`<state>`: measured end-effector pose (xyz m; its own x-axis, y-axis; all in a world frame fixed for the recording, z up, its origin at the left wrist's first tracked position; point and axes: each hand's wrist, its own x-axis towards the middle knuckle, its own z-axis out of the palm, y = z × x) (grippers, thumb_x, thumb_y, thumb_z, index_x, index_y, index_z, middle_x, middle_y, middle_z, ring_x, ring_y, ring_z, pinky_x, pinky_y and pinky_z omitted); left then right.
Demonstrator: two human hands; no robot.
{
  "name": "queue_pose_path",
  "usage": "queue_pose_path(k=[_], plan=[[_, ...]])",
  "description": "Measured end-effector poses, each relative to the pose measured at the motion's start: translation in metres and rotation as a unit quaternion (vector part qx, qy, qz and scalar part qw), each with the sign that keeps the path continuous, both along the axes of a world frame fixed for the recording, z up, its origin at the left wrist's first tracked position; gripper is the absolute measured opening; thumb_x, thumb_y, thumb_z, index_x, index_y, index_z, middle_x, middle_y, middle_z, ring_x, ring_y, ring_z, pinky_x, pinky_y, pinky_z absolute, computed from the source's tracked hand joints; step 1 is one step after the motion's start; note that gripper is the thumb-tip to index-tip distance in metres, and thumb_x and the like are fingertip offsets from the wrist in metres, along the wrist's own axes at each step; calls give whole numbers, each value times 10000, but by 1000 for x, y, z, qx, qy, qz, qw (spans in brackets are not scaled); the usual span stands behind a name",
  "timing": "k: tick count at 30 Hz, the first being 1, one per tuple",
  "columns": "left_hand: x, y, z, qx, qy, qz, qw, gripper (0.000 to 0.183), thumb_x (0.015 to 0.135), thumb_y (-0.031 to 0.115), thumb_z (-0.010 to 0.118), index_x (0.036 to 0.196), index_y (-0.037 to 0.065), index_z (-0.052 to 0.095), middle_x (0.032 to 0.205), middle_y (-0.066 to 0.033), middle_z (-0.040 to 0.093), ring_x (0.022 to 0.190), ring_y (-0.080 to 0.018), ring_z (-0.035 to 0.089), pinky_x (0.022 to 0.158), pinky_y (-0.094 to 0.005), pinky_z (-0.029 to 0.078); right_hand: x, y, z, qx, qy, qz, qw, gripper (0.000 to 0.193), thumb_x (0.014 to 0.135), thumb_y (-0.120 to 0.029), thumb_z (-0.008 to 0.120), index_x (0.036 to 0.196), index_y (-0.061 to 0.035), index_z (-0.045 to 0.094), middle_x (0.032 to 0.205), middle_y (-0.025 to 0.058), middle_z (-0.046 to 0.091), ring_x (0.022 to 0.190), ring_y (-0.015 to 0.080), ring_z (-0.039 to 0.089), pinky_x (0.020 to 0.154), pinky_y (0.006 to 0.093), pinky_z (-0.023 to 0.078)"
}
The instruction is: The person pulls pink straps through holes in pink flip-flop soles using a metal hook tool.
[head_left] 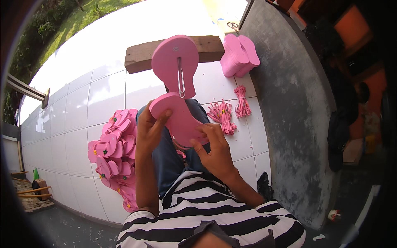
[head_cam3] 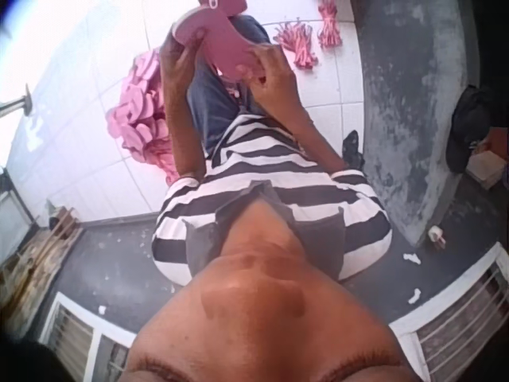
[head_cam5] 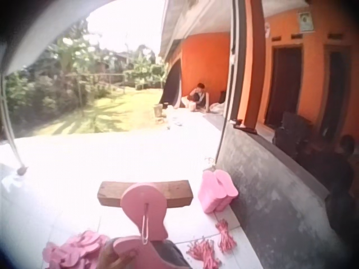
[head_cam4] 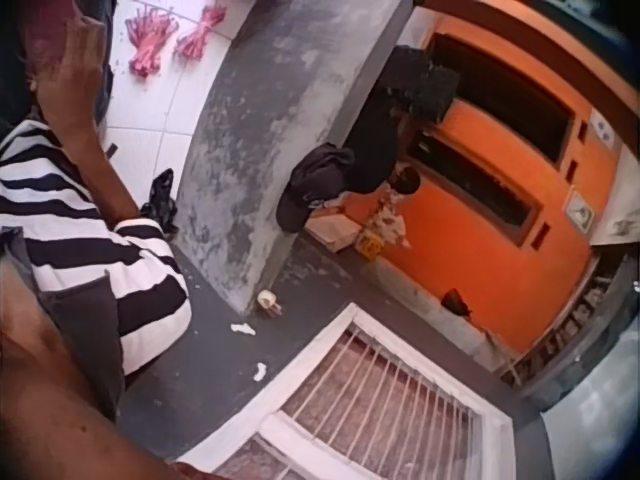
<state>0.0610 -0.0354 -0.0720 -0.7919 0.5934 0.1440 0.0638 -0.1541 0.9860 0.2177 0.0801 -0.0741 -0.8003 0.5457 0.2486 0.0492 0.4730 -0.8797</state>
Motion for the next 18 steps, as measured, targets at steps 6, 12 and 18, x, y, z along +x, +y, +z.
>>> queue_pose_path(k=[6,12,18], plan=[[19,4,28,82,268,-51,959,403,758,56,771,1114,73,582,1045,-115,618,971,-259,601,831,-347,477,-28,34,19,115,94,58,987,360,824,-33,709,1179,-73,670,1042,88,620,944,256,616,787,364,516],[-5,22,31,170,369,19,914,429,678,141,832,945,104,498,929,-99,592,836,-235,559,748,-347,456,-49,39,35,143,182,28,972,338,785,14,733,1113,-61,702,1024,88,662,900,231,672,736,316,558],[-25,30,40,189,363,16,912,411,697,119,825,926,89,485,891,-116,594,811,-215,557,704,-308,463,-61,35,36,98,225,-10,969,223,772,10,768,981,-13,693,961,111,687,859,240,700,752,313,574]])
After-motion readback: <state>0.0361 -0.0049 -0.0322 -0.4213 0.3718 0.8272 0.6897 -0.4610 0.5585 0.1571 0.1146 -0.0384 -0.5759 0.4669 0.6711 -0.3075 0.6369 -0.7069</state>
